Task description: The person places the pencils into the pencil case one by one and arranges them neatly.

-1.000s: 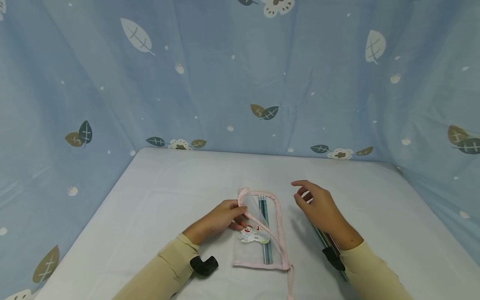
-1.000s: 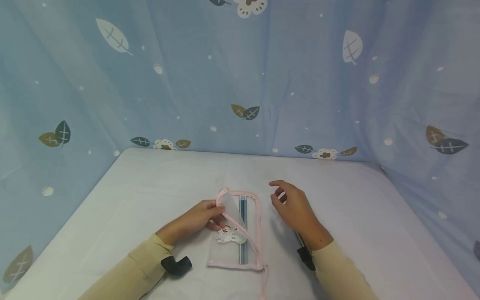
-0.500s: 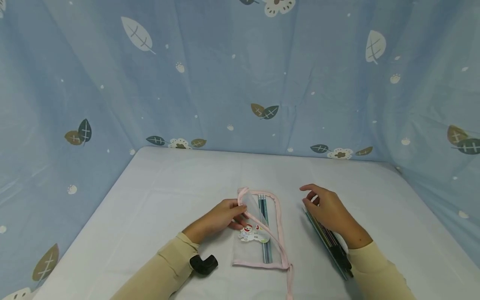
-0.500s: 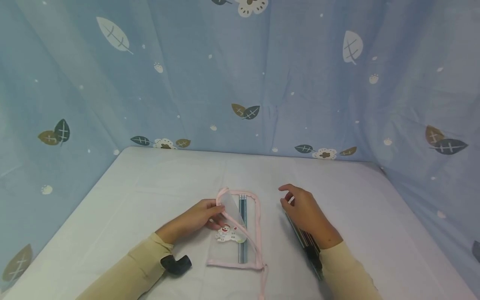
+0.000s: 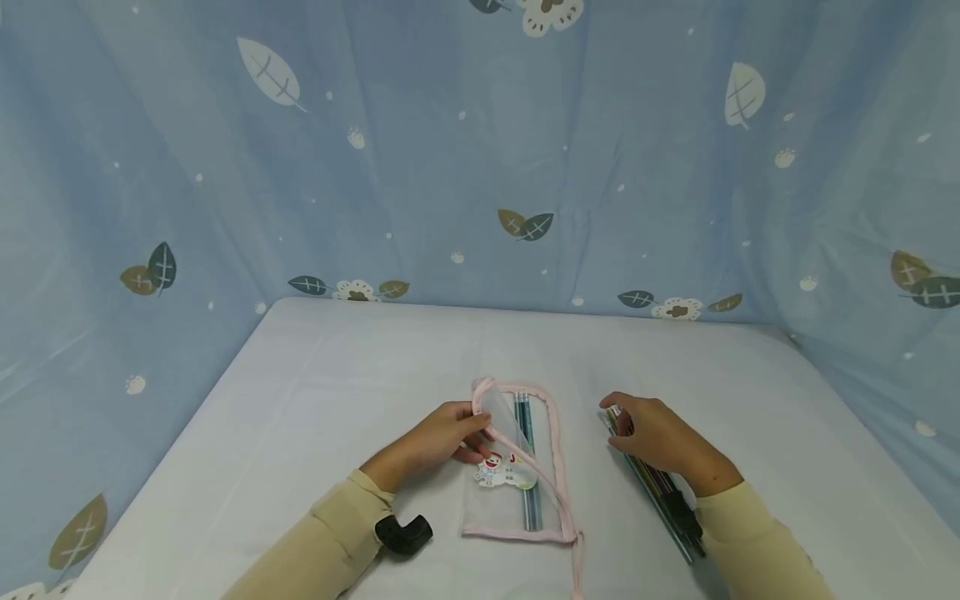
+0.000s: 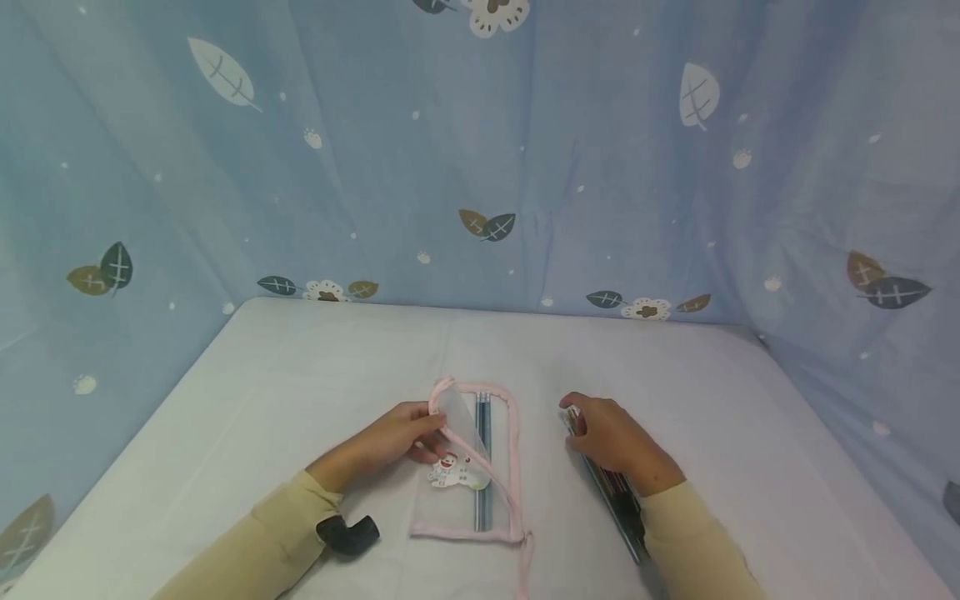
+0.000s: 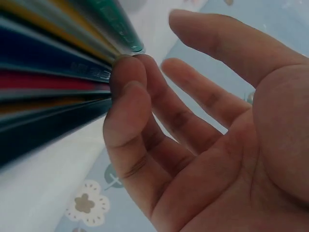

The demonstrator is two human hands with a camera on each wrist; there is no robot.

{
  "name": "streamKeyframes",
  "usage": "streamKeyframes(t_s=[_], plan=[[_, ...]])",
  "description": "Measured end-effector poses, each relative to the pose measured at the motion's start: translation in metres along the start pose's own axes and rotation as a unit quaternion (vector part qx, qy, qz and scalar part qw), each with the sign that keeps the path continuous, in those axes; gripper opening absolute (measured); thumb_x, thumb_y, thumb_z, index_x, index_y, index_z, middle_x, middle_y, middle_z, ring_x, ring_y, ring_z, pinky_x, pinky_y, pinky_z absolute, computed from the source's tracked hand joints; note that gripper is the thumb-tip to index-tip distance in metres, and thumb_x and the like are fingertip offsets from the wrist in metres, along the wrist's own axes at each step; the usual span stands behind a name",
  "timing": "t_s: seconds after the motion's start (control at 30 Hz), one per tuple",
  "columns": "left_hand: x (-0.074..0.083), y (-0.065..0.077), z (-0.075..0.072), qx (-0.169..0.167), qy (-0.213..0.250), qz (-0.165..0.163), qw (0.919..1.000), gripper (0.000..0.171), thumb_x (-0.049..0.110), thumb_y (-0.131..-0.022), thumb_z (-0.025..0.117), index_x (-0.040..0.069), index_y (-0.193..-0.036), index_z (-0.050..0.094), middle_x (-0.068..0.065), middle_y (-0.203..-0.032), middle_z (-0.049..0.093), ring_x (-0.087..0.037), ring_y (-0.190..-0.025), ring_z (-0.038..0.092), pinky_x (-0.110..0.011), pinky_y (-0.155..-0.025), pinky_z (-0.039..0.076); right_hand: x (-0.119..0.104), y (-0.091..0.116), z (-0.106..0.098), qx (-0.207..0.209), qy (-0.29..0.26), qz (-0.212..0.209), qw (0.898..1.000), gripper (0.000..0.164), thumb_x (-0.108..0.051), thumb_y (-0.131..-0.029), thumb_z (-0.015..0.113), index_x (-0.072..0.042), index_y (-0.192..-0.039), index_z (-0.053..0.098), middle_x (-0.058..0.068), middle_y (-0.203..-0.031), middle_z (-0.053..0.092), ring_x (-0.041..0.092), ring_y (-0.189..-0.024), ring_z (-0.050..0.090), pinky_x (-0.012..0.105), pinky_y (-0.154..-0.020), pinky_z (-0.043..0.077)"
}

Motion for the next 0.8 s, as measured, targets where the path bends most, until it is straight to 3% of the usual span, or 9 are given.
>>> streamKeyframes(t_s=[0.33, 0.57, 0.8], plan=[[-0.002, -0.003, 0.0, 0.0, 0.005, 0.001, 1.0, 0.03, 0.025, -0.097, 0.045, -0.002, -0.104, 0.057, -0.013, -0.094, 0.064, -0.013, -0.076, 0.064, -0.021, -0.064, 0.055, -0.004, 0.004, 0.006, -0.043, 0.015, 0.03, 0.999, 0.054, -0.007, -0.08, 0.067, -0.011, -0.129, 0.047, -0.003, -0.068, 0.05, 0.01, -0.053, 0.042, 0.023, -0.048, 0.039], [-0.002, -0.003, -0.003, 0.004, 0.0, 0.007, 1.0, 0.032, 0.027, -0.097, 0.046, -0.002, -0.104, 0.058, -0.016, -0.094, 0.063, -0.014, -0.076, 0.064, -0.022, -0.065, 0.055, -0.011, 0.002, 0.007, -0.045, 0.019, 0.032, 0.998, 0.057, 0.002, -0.077, 0.06, -0.011, -0.131, 0.045, -0.002, -0.059, 0.046, 0.008, -0.048, 0.036, 0.021, -0.045, 0.034], [0.002, -0.004, -0.004, 0.0, 0.0, 0.006, 1.0, 0.032, 0.026, -0.097, 0.045, -0.002, -0.105, 0.058, -0.014, -0.094, 0.063, -0.013, -0.076, 0.064, -0.022, -0.065, 0.055, -0.018, 0.002, 0.003, -0.033, 0.019, 0.027, 0.999, 0.063, 0.002, -0.073, 0.059, -0.014, -0.132, 0.043, -0.003, -0.062, 0.049, 0.007, -0.049, 0.038, 0.022, -0.045, 0.035]])
Point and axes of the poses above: each hand's wrist, its own y-axis away from the middle knuckle, its own z-axis out of the palm, x = y × z, the point moved 2 cm from there along -y, towards the middle knuckle
